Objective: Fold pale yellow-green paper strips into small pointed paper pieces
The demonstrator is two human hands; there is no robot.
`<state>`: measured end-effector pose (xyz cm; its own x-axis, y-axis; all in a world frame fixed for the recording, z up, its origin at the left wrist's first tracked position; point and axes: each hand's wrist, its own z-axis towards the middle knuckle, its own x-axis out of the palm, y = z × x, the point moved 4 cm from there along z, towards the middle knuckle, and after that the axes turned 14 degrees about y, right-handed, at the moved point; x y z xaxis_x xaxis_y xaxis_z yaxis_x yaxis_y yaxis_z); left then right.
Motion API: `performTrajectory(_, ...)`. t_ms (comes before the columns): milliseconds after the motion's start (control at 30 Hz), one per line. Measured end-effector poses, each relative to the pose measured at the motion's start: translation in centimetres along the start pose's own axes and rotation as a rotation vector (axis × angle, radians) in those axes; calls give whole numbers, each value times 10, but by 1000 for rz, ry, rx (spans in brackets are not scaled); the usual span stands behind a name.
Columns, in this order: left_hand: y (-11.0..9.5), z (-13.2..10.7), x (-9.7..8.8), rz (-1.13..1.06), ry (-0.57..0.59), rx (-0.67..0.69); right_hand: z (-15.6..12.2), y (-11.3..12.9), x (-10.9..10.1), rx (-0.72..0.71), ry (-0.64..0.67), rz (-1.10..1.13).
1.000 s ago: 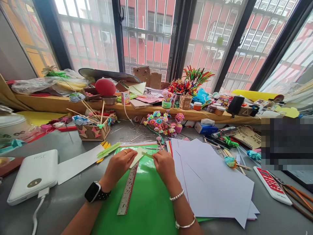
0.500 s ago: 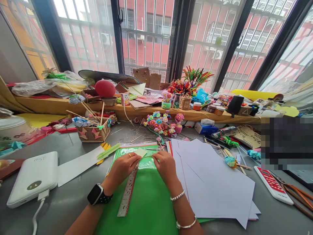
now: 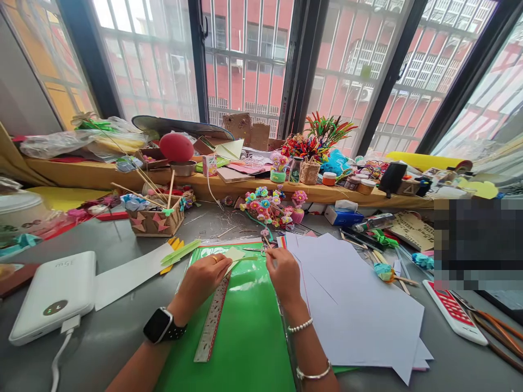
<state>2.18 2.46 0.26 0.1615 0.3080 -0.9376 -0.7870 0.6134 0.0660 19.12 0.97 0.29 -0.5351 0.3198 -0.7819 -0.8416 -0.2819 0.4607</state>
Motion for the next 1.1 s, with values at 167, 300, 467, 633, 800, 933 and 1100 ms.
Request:
performTrajectory(167, -20, 1, 0, 112, 41, 134, -2, 24, 25, -229, 230, -74)
performTrajectory(300, -36, 2, 4, 154, 88, 210, -4, 26, 36, -179, 296, -188)
performTrajectory(467, -37, 3, 5, 127, 80, 176, -3, 20, 35, -151, 276, -183)
performTrajectory(633, -29, 4, 7, 87, 80, 88, -7, 36, 22, -192, 169, -27)
performTrajectory(800, -22, 3, 10, -86, 49, -13, -13, 62, 13, -366, 124, 105)
performTrajectory(933, -24, 3, 9, -22, 66, 14, -10, 54, 15, -308, 126, 59)
performTrajectory(1100, -25, 4, 6, 85, 74, 24, -5, 34, 23, -221, 234, -64)
